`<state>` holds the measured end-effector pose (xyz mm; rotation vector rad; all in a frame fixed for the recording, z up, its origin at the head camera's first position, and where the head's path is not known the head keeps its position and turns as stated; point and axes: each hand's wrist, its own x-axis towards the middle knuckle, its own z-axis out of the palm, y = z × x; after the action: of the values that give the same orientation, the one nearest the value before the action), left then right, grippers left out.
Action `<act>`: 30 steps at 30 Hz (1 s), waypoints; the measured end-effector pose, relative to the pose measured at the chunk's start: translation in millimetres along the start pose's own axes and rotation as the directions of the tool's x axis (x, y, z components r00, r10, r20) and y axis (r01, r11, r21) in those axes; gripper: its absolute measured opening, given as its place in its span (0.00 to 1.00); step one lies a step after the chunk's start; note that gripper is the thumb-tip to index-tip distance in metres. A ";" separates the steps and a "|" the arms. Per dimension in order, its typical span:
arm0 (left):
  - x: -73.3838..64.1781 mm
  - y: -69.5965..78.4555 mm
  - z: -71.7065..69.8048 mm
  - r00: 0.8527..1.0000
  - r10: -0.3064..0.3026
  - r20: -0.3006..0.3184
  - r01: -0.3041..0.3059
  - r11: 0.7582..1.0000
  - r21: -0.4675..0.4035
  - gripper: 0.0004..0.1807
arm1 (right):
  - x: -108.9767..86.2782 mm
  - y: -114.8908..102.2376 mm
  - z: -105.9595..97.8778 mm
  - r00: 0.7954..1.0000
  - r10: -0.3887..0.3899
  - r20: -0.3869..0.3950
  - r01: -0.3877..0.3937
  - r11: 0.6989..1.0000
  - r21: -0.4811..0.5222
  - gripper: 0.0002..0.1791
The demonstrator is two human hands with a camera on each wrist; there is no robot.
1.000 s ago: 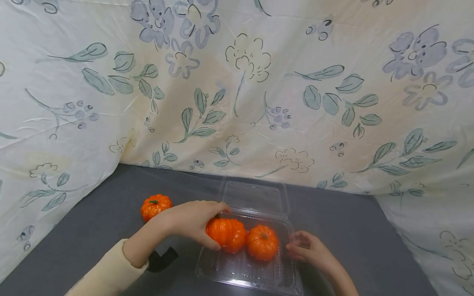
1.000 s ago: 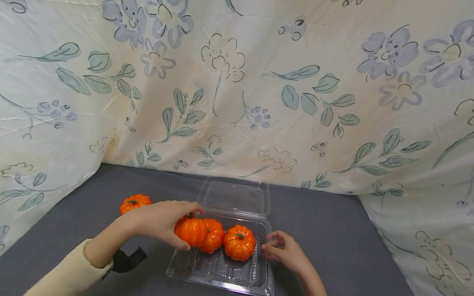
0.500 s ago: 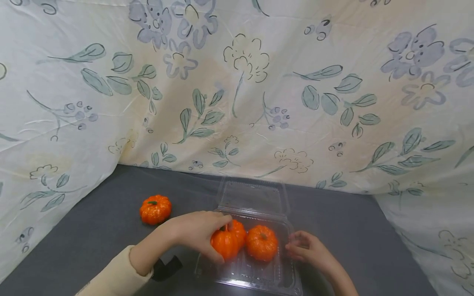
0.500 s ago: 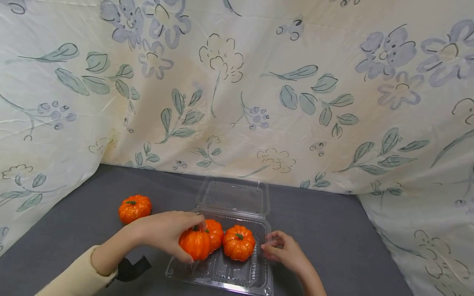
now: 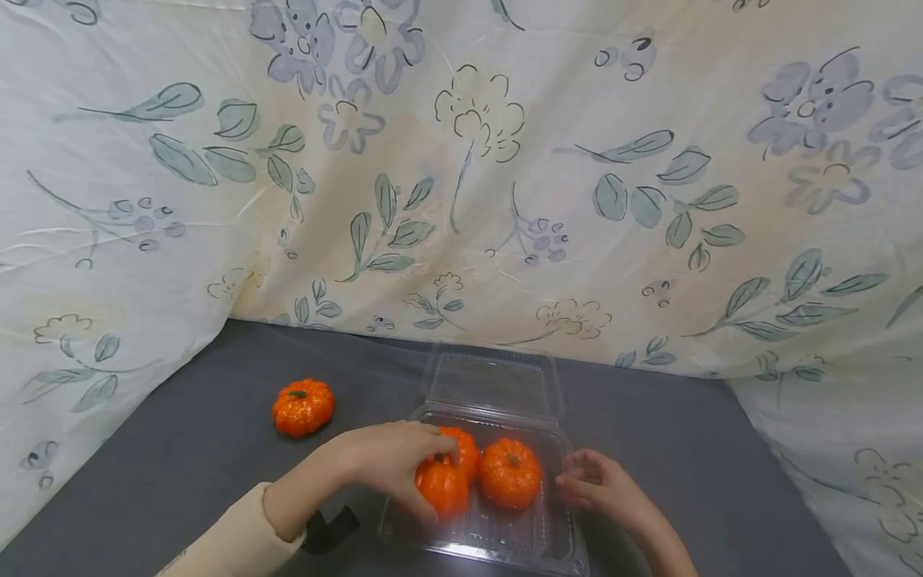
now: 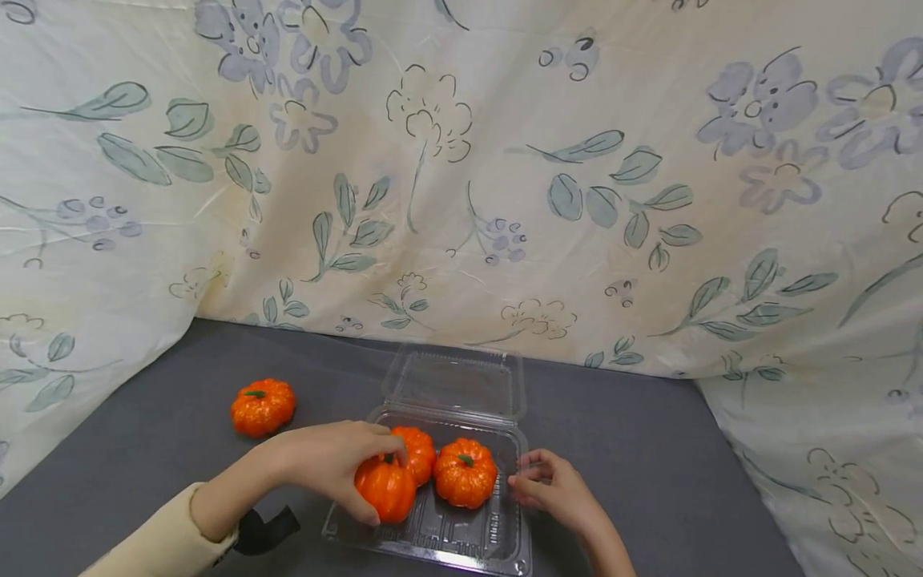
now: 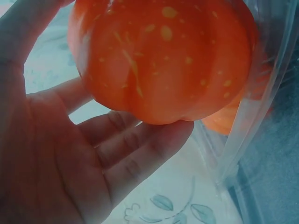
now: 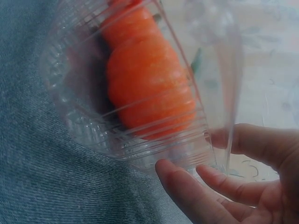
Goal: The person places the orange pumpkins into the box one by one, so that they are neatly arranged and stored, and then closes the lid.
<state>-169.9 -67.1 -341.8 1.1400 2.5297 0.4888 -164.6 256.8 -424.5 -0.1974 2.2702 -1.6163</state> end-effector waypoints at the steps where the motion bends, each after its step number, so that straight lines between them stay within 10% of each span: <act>1: 0.1 -0.6 0.5 1.000 0.006 0.002 -0.006 1.000 0.001 0.26 | 0.0 -0.2 0.8 1.000 0.000 -0.003 0.000 1.000 0.000 0.24; 30: -8.7 -9.7 23.3 0.998 0.066 0.019 -0.067 0.994 0.087 0.27 | -14.6 -2.8 27.4 0.998 -0.019 -0.060 0.020 1.000 0.017 0.22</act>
<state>-160.9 -75.7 -365.5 1.2579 2.5286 0.3869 -141.5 236.0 -426.9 -0.1689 2.3041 -1.6732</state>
